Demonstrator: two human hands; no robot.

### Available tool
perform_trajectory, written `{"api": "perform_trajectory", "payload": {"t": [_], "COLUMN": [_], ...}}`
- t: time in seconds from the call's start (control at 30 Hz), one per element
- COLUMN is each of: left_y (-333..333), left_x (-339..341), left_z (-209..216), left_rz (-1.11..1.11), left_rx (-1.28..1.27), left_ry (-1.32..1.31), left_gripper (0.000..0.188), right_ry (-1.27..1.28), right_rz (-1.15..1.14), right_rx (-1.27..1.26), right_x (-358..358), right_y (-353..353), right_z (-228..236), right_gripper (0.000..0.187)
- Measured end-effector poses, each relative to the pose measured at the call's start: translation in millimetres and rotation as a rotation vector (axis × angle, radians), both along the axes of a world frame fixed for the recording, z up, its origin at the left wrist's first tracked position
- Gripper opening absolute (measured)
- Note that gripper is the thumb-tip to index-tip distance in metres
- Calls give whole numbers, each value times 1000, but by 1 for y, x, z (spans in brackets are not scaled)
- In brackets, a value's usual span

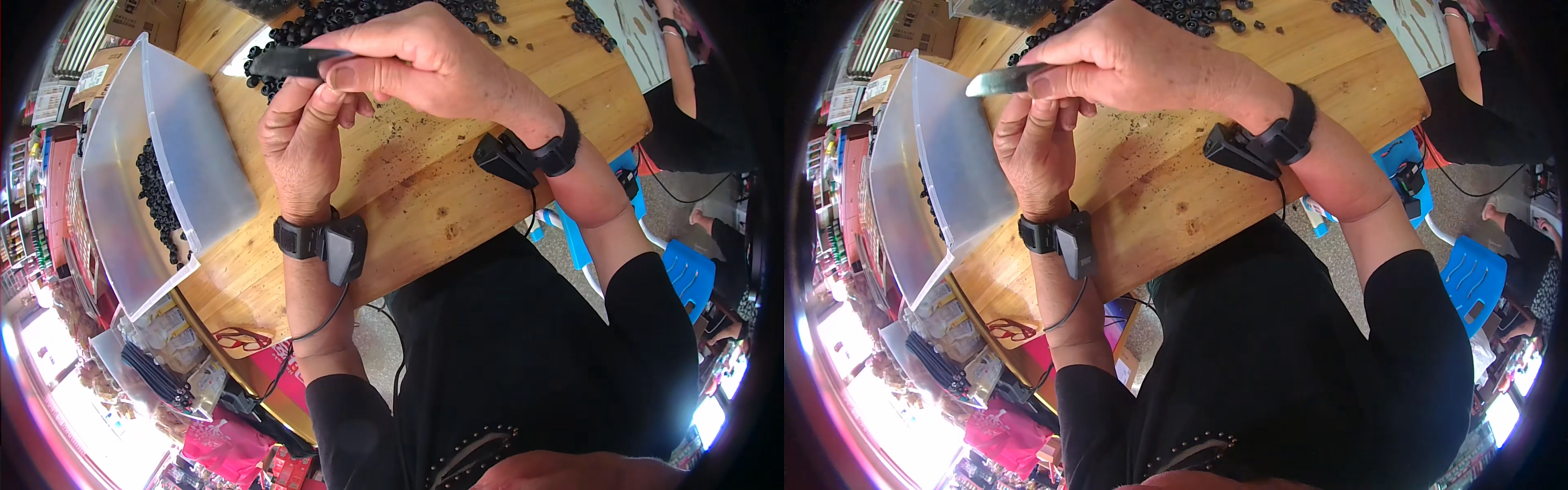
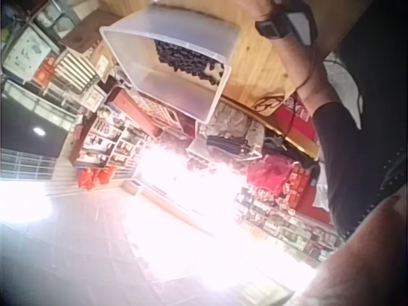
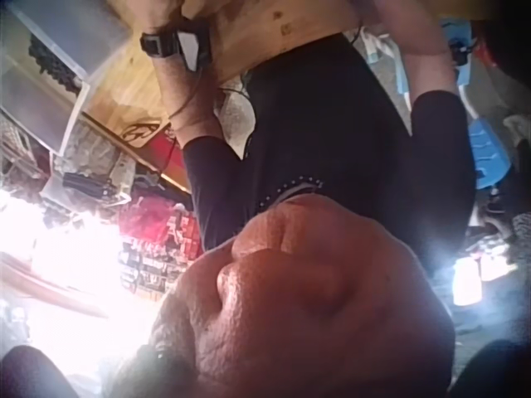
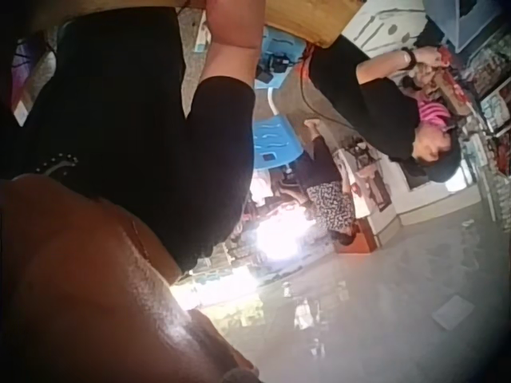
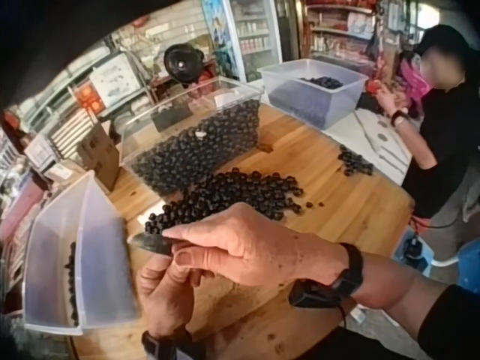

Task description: Trimming excess material from small black rubber or plastic components using a handheld knife at a workstation.

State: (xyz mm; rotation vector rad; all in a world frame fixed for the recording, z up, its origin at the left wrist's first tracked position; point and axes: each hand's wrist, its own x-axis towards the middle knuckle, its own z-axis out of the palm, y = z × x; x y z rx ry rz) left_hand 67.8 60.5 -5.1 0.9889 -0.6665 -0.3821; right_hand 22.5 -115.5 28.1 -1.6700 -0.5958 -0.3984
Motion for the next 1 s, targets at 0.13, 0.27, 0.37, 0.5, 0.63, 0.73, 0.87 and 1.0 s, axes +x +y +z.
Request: {"api": "perform_trajectory", "payload": {"t": [0.13, 0.27, 0.37, 0.5, 0.63, 0.73, 0.87, 1.0], "left_y": [-2, 0, -2, -3, -2, -2, -3, -5], "left_x": [0, 0, 2, 3, 5, 4, 3, -1], "left_z": [2, 3, -1, 0, -1, -3, -5, -2], "left_rz": [-24, -24, 17, 12, 14, 45, 67, 80], "left_rx": [-24, 66, -6, -98, -90, -64, -88, -76], "left_ry": [0, -72, -32, 31, 46, 36, 80, 109], "left_gripper": [28, 32, 29, 29, 28, 26, 24, 23], "right_ry": [156, 129, -115, 6, 45, 8, -24, 9], "right_rz": [-89, -189, -199, -33, -62, -88, -79, -69], "right_rx": [94, -24, -41, 23, 4, -43, -65, -56], "right_x": [-6, -10, 2, -1, -3, -1, 0, 1], "right_y": [-4, -11, -6, -3, -2, -5, -4, 0], "right_z": [17, 26, 7, 8, 11, 10, 6, 1], "right_gripper": [26, 24, 24, 26, 28, 29, 30, 30]}}
